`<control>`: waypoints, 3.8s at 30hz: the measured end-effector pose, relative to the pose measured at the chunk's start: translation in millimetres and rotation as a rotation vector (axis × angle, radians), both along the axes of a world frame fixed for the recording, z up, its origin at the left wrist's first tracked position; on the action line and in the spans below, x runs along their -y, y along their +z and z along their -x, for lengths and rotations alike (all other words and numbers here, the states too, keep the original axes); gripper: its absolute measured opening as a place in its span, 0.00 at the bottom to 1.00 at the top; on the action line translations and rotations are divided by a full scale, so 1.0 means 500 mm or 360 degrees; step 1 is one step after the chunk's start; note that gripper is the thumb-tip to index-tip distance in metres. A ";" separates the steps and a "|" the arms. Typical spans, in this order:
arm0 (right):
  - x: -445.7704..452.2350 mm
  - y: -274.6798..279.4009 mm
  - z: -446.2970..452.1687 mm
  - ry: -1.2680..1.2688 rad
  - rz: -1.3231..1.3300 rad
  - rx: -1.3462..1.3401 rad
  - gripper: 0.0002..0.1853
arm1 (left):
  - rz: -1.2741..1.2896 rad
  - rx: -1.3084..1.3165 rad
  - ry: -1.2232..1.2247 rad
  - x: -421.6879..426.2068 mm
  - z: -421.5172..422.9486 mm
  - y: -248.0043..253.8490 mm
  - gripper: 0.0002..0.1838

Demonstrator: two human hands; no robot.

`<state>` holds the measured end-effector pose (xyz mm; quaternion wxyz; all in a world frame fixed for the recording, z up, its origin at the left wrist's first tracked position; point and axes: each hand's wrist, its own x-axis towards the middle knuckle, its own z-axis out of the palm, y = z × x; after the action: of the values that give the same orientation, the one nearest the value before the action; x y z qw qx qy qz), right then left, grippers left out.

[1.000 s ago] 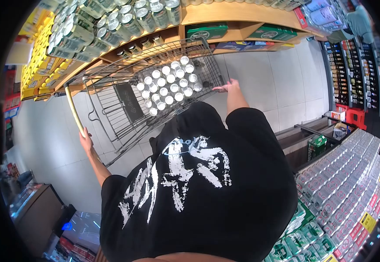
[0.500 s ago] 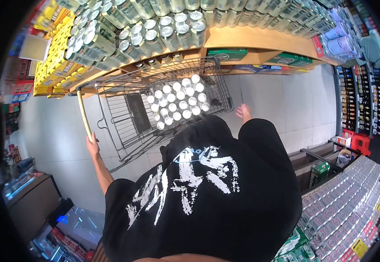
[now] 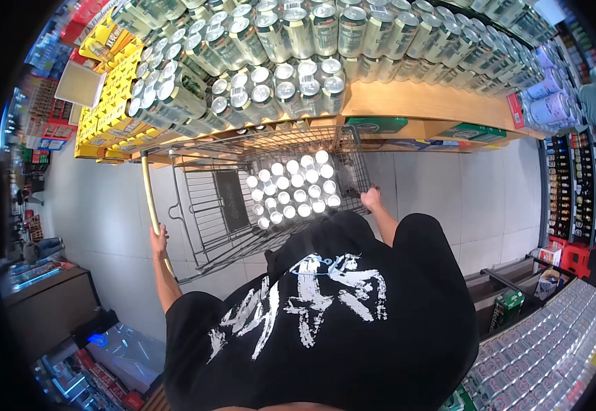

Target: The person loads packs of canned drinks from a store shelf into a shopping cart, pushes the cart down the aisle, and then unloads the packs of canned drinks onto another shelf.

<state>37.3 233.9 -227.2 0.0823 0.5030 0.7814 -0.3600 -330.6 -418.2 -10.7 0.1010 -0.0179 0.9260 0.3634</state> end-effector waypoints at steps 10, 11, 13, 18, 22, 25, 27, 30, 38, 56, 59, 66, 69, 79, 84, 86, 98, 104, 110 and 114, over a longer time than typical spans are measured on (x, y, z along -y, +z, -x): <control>-0.214 0.410 0.369 -0.0685 0.0989 -0.1362 0.33 | 0.0350 -0.0896 0.0410 -0.228 -0.066 0.067 0.28; -0.219 0.468 0.406 -0.0769 0.1230 -0.1438 0.37 | 0.0000 -0.0915 0.0407 -0.289 -0.077 0.067 0.27; -0.243 0.497 0.464 -0.0696 0.1570 -0.1441 0.42 | -0.0695 -0.0922 0.0410 -0.414 -0.117 0.061 0.24; -0.244 0.453 0.556 -0.0660 0.1459 -0.1013 0.37 | -0.1018 -0.0017 -0.0060 -0.689 -0.193 0.069 0.14; -0.230 0.450 0.538 -0.0640 0.1270 -0.1212 0.33 | -0.1025 0.0184 -0.0417 -0.825 -0.184 0.051 0.17; -0.243 0.424 0.543 -0.0587 0.1423 -0.1256 0.30 | -0.1080 0.0363 -0.0432 -0.908 -0.166 0.047 0.21; -0.241 0.418 0.544 -0.0607 0.1417 -0.1254 0.28 | -0.1108 0.0534 -0.0352 -0.951 -0.145 0.046 0.25; -0.235 0.414 0.538 -0.0669 0.1435 -0.1280 0.26 | -0.0963 0.0597 -0.0259 -0.992 -0.093 0.007 0.32; -0.169 0.401 0.445 -0.0591 0.1559 -0.1668 0.21 | -0.1123 0.0836 -0.0192 -1.074 -0.013 0.007 0.42; 0.017 0.412 0.184 0.0409 0.0762 -0.1492 0.21 | -0.1837 0.1005 0.0076 -0.810 -0.348 0.009 0.21; 0.059 0.478 0.214 0.0253 0.1223 -0.1316 0.15 | -0.1724 0.0936 0.0086 -0.735 -0.325 -0.072 0.21; 0.172 0.433 0.265 -0.0160 0.1947 -0.0535 0.19 | -0.1166 0.1080 0.0001 -0.582 -0.290 -0.042 0.20; 0.240 0.363 0.268 -0.0026 0.1926 -0.0359 0.17 | -0.1096 0.1040 0.0122 -0.513 -0.301 -0.102 0.22; 0.399 0.186 0.281 0.0188 0.1540 -0.0052 0.18 | -0.0908 0.1022 0.0196 -0.359 -0.294 -0.222 0.16; 0.417 0.165 0.267 0.0388 0.1395 0.0087 0.12 | -0.0802 0.1142 0.0079 -0.315 -0.288 -0.257 0.16; 0.425 0.140 0.265 0.0378 0.1444 0.0158 0.09 | -0.0803 0.1183 0.0092 -0.311 -0.284 -0.250 0.16; 0.455 0.169 0.281 0.0330 0.1278 0.0006 0.11 | -0.0601 0.1287 0.0114 -0.291 -0.243 -0.324 0.31; 0.464 0.155 0.261 0.0369 0.1213 -0.0098 0.10 | -0.0776 0.1347 0.0042 -0.287 -0.251 -0.282 0.30; 0.453 0.141 0.270 0.0238 0.1142 -0.0174 0.09 | -0.0734 0.1331 0.0035 -0.306 -0.248 -0.256 0.32; 0.455 0.161 0.294 0.0235 0.1017 -0.0114 0.12 | -0.0614 0.1194 -0.0065 -0.316 -0.216 -0.287 0.31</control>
<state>-109.5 6.4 -146.4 0.2342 0.3807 0.6658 -0.5975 -222.6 -260.0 -154.0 0.4399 -0.1113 0.7402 0.4962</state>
